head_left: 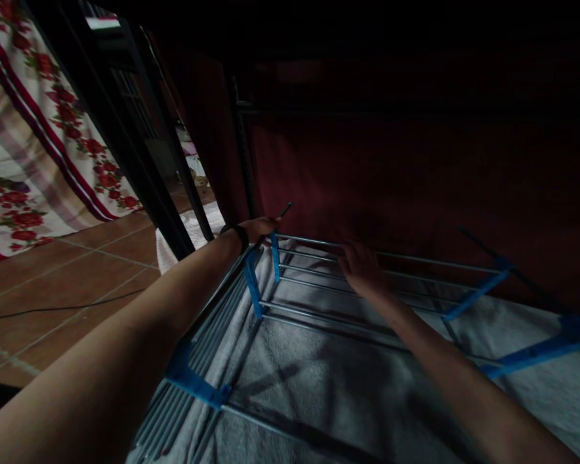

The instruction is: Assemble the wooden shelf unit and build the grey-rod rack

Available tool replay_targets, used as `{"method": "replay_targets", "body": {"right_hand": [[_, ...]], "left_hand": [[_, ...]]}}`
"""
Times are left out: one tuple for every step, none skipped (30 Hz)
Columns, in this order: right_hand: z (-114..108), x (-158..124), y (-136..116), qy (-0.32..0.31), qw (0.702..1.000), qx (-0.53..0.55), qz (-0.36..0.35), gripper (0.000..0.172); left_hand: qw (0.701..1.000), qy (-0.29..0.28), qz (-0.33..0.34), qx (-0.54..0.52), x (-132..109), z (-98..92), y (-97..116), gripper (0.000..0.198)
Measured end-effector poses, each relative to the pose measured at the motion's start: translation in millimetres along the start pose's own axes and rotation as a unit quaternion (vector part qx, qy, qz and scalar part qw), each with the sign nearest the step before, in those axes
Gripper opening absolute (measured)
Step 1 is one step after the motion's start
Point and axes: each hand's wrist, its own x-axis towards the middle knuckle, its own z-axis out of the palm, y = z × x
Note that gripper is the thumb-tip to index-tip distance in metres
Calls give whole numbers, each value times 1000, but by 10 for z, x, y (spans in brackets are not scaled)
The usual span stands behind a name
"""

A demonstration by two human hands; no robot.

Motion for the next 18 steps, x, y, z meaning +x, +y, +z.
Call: {"method": "replay_targets", "body": {"right_hand": [[50,104,-4,-8,1000,-4,-6,38],[99,199,-15,-20,1000,-10,-15,38],[143,287,-32,-35,999,-16,-26,38],[180,366,-56,-53,998,-23,-35,38],[208,438,-89,-71,996,-31,-40,38],[225,503,-127,-90,994,-38,-40,38],[233,560,-171,-108,992,-43,-40,38],[232,611,-216,-127,990,-46,-42,38],[225,653,-260,-146,987,-47,-45,37],[214,687,-300,-164,984,-48,-50,37],[201,715,-333,-180,981,-48,-56,37],[189,736,-356,-192,978,-47,-62,37],[180,753,-370,-201,976,-46,-66,37],[175,768,-374,-208,975,-44,-70,36],[173,785,-368,-210,974,-40,-76,35],[174,803,-356,-211,974,-35,-82,34],[179,826,-338,-210,973,-29,-86,33],[184,852,-318,-208,974,-23,-88,32]], "left_hand": [[1000,-13,-7,-1,30,-11,-33,37],[1000,-25,-11,-2,61,-21,-66,38],[999,-35,-11,-2,91,-30,-96,39],[999,-40,-10,2,119,-38,-123,39],[999,-42,-10,7,142,-43,-145,39],[999,-40,-9,13,161,-46,-161,38],[999,-35,-9,17,174,-46,-174,37],[999,-29,-6,20,182,-44,-183,36],[1000,-24,1,18,185,-41,-190,34],[1000,-20,10,14,186,-37,-197,33],[1000,-17,18,9,187,-34,-205,33],[1000,-15,23,5,188,-32,-215,33],[1000,-15,27,2,193,-32,-226,33],[999,-15,29,0,202,-33,-239,33],[999,-17,30,1,214,-36,-254,33],[999,-19,30,2,229,-39,-270,33],[999,-21,30,3,245,-43,-285,33],[999,-23,30,4,263,-46,-301,32]]}}
